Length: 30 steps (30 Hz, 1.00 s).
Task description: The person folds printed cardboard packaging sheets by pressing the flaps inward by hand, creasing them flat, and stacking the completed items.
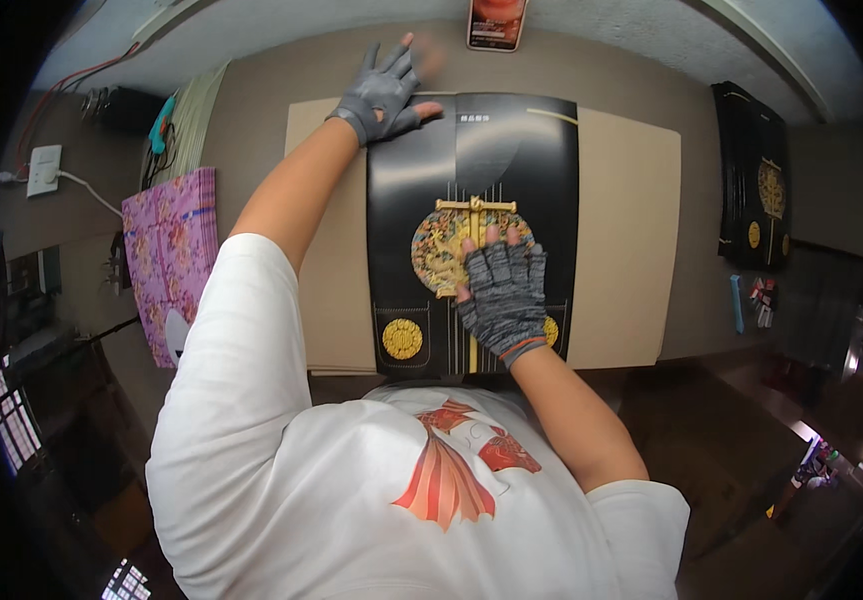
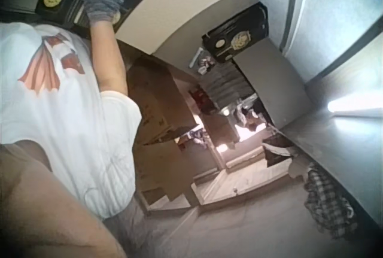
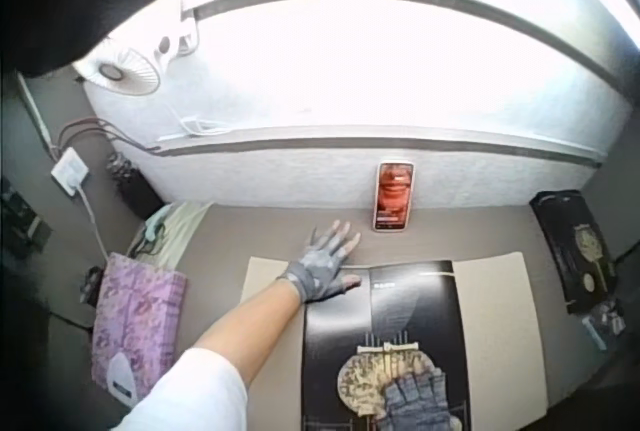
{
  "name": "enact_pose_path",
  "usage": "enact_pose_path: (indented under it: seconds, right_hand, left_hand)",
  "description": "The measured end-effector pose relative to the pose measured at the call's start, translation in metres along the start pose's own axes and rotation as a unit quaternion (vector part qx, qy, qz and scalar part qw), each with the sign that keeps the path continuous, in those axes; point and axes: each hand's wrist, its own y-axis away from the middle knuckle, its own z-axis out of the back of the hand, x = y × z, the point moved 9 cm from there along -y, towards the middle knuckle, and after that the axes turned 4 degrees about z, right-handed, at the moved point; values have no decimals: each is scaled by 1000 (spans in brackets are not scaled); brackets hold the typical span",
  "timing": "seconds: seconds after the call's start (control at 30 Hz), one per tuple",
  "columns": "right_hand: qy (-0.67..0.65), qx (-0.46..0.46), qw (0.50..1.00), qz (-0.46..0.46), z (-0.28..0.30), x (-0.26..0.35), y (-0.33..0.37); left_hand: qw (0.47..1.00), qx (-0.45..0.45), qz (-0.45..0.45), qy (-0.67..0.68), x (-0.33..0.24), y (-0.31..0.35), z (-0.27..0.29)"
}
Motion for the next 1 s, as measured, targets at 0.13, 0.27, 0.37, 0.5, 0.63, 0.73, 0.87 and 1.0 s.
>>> enact_pose_path:
  seconds: [0.13, 0.27, 0.37, 0.5, 0.63, 0.73, 0.87, 1.0]
  right_hand:
    - [13, -22, 1000, 7, 4, 3, 0]
    - [49, -7, 999, -2, -2, 5, -3]
    - [64, -23, 998, -5, -1, 3, 3]
    - [86, -14, 996, -10, -2, 1, -2]
    - [60, -60, 996, 10, -1, -2, 0]
    - [69, -79, 992, 68, 6, 7, 4]
    - [19, -50, 975, 214, 25, 37, 8]
    - [79, 26, 948, 306, 41, 68, -5]
  left_hand:
    - [999, -22, 30, -10, -17, 42, 16]
    - [994, 90, -51, 18, -80, 126, 37]
    - [987, 106, -52, 110, -130, 193, 62]
    - [971, 42, -34, 232, -184, 267, 99]
    - [974, 22, 17, 226, -211, 308, 106]
    - [952, -55, 180, 241, -187, 320, 113]
    - [972, -19, 152, 177, -176, 324, 101]
    - [974, -31, 125, 186, -173, 323, 106]
